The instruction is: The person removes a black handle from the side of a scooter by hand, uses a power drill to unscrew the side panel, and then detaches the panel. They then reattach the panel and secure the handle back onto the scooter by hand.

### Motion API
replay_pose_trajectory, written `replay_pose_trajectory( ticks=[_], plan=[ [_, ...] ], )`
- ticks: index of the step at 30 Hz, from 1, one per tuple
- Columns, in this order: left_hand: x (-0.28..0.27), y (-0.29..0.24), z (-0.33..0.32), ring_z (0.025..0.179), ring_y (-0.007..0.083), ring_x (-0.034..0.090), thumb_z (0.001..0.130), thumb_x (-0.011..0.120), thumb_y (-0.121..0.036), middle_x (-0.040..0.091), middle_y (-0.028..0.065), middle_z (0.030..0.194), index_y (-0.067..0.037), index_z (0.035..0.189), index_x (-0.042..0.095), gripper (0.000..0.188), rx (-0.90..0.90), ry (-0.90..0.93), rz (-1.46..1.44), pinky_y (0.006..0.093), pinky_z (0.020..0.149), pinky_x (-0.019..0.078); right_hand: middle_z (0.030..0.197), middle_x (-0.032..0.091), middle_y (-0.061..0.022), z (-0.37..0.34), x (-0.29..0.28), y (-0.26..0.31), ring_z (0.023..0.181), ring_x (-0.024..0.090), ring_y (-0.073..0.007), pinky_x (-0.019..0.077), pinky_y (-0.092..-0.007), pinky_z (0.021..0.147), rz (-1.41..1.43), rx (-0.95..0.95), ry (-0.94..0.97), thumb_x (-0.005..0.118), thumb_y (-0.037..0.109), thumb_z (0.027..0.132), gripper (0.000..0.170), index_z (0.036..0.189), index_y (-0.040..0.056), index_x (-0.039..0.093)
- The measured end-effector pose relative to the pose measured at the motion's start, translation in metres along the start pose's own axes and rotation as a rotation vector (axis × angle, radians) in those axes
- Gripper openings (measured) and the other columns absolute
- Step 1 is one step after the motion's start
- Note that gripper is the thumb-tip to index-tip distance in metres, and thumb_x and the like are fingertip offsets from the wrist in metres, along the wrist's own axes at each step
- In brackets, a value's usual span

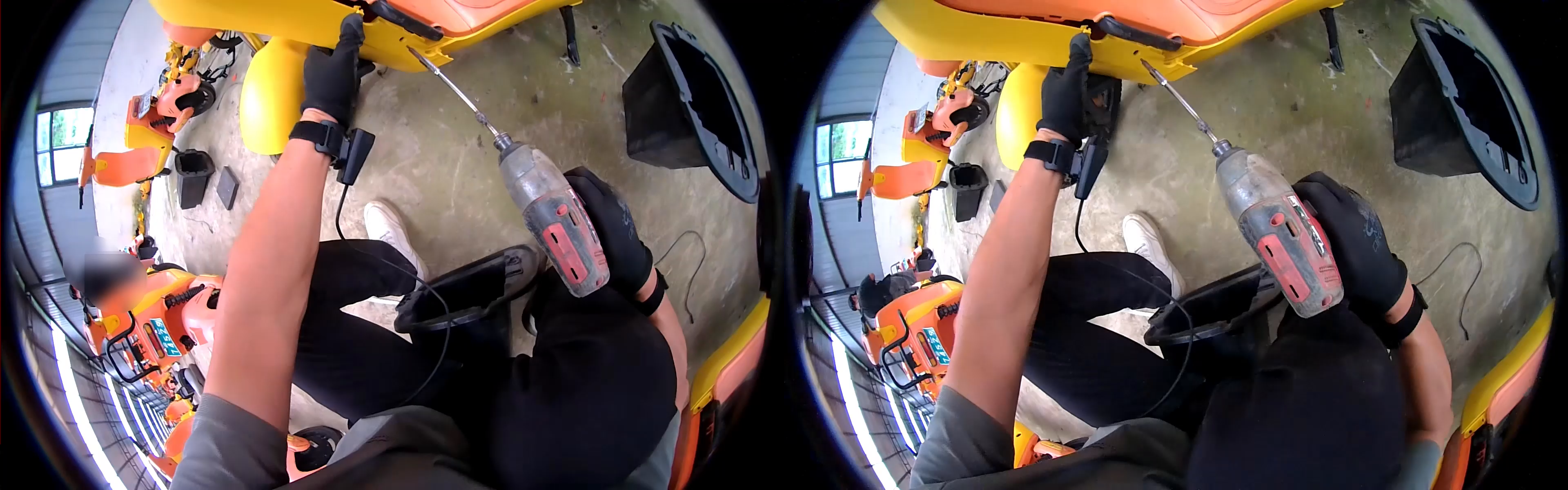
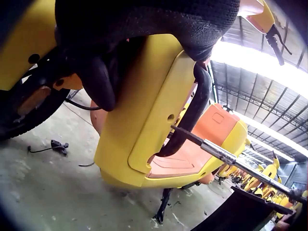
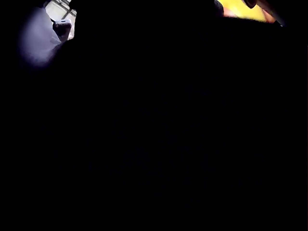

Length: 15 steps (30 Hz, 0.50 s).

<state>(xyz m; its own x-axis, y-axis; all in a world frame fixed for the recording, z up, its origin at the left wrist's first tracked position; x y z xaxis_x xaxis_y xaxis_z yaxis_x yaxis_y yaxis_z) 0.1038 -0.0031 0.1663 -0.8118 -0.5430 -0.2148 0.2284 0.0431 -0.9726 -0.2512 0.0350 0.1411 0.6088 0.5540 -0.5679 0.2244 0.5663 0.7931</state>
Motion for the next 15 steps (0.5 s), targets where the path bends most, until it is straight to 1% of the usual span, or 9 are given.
replay_pose_trajectory(
  ticks=[1,2,3,5,7,8,10,13,15],
  plan=[
    [-0.003,0.001,0.001,0.087,0.0143,0.062,0.084,0.072,-0.038,0.063,0.0058,0.104,-0.006,0.119,0.057,0.050,-0.015,-0.033,-0.048,0.0280,0.068,0.0546,0.093,0.057,-0.0166,0.002,0.002,-0.002,0.087,0.057,-0.0380,0.0461,-0.0401,0.075,0.020,0.003,0.006,0.066,0.014,0.072,0.033,0.101,0.0017,0.056],
    [-0.007,0.003,0.007,0.084,0.0156,0.064,0.085,0.070,-0.042,0.064,0.0061,0.102,-0.005,0.118,0.057,0.051,0.022,-0.017,-0.019,0.0282,0.063,0.0569,0.093,0.057,-0.0168,0.004,0.003,-0.004,0.087,0.057,-0.0381,0.0461,-0.0402,0.075,0.037,0.005,0.012,0.065,0.014,0.073,0.032,0.101,0.0016,0.056],
    [-0.005,-0.001,0.007,0.084,0.0156,0.064,0.085,0.070,-0.042,0.064,0.0061,0.102,-0.005,0.118,0.057,0.051,0.027,-0.016,-0.019,0.0282,0.063,0.0569,0.093,0.057,-0.0168,0.006,0.002,-0.004,0.087,0.057,-0.0381,0.0461,-0.0402,0.075,0.035,0.002,0.009,0.065,0.014,0.073,0.032,0.101,0.0016,0.056],
    [-0.003,-0.001,0.000,0.082,0.0153,0.064,0.083,0.068,-0.051,0.063,0.0060,0.098,-0.002,0.115,0.058,0.059,-0.003,-0.030,0.008,0.0265,0.071,0.0536,0.094,0.057,-0.0171,0.004,0.001,-0.002,0.087,0.057,-0.0383,0.0460,-0.0401,0.075,0.081,0.001,0.003,0.065,0.015,0.073,0.032,0.101,0.0015,0.056],
    [-0.001,-0.001,-0.003,0.081,0.0157,0.065,0.084,0.067,-0.053,0.064,0.0077,0.098,-0.001,0.115,0.058,0.061,-0.033,-0.023,0.038,0.0266,0.069,0.0534,0.094,0.057,-0.0172,0.001,0.002,-0.004,0.087,0.057,-0.0384,0.0459,-0.0399,0.075,0.110,0.044,-0.008,0.065,0.014,0.073,0.032,0.102,0.0016,0.056],
    [-0.002,-0.002,-0.003,0.079,0.0159,0.065,0.084,0.065,-0.053,0.065,0.0090,0.098,0.000,0.114,0.058,0.061,-0.019,-0.021,0.058,0.0263,0.067,0.0532,0.095,0.057,-0.0172,0.002,0.002,-0.006,0.087,0.057,-0.0386,0.0459,-0.0398,0.075,0.131,0.073,-0.015,0.065,0.014,0.073,0.033,0.102,0.0017,0.056],
    [-0.005,0.000,0.002,0.072,0.0164,0.067,0.085,0.063,-0.056,0.067,0.0125,0.097,-0.001,0.111,0.059,0.061,-0.016,0.003,0.129,0.0251,0.062,0.0535,0.095,0.057,-0.0173,0.003,0.001,-0.006,0.087,0.056,-0.0387,0.0459,-0.0396,0.076,0.158,0.057,-0.021,0.065,0.014,0.074,0.033,0.103,0.0018,0.056],
    [-0.006,0.007,0.007,0.068,0.0170,0.066,0.086,0.061,-0.055,0.066,0.0113,0.090,-0.001,0.110,0.058,0.059,-0.044,0.006,0.121,0.0255,0.061,0.0549,0.095,0.057,-0.0176,0.005,0.003,-0.010,0.087,0.056,-0.0389,0.0460,-0.0393,0.076,0.184,0.020,-0.035,0.065,0.014,0.074,0.035,0.105,0.0019,0.056],
    [-0.007,0.008,0.010,0.070,0.0181,0.067,0.087,0.061,-0.054,0.066,0.0111,0.090,-0.001,0.110,0.057,0.058,-0.039,0.020,0.104,0.0266,0.062,0.0561,0.096,0.057,-0.0177,0.007,0.004,-0.010,0.087,0.056,-0.0390,0.0460,-0.0392,0.076,0.183,0.000,-0.044,0.065,0.014,0.074,0.036,0.106,0.0018,0.056]
  ],
)
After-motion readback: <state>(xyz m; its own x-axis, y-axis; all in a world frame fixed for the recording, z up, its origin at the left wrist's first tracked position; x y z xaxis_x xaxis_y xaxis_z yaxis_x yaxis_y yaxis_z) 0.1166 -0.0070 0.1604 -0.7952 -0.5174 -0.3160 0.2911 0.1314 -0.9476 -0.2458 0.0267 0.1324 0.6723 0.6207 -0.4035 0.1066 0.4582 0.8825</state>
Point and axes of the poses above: each hand's wrist, its own z-axis towards the middle knuckle, its own x-axis out of the palm, y = z × x, the point moved 7 cm from there along z, towards the middle knuckle
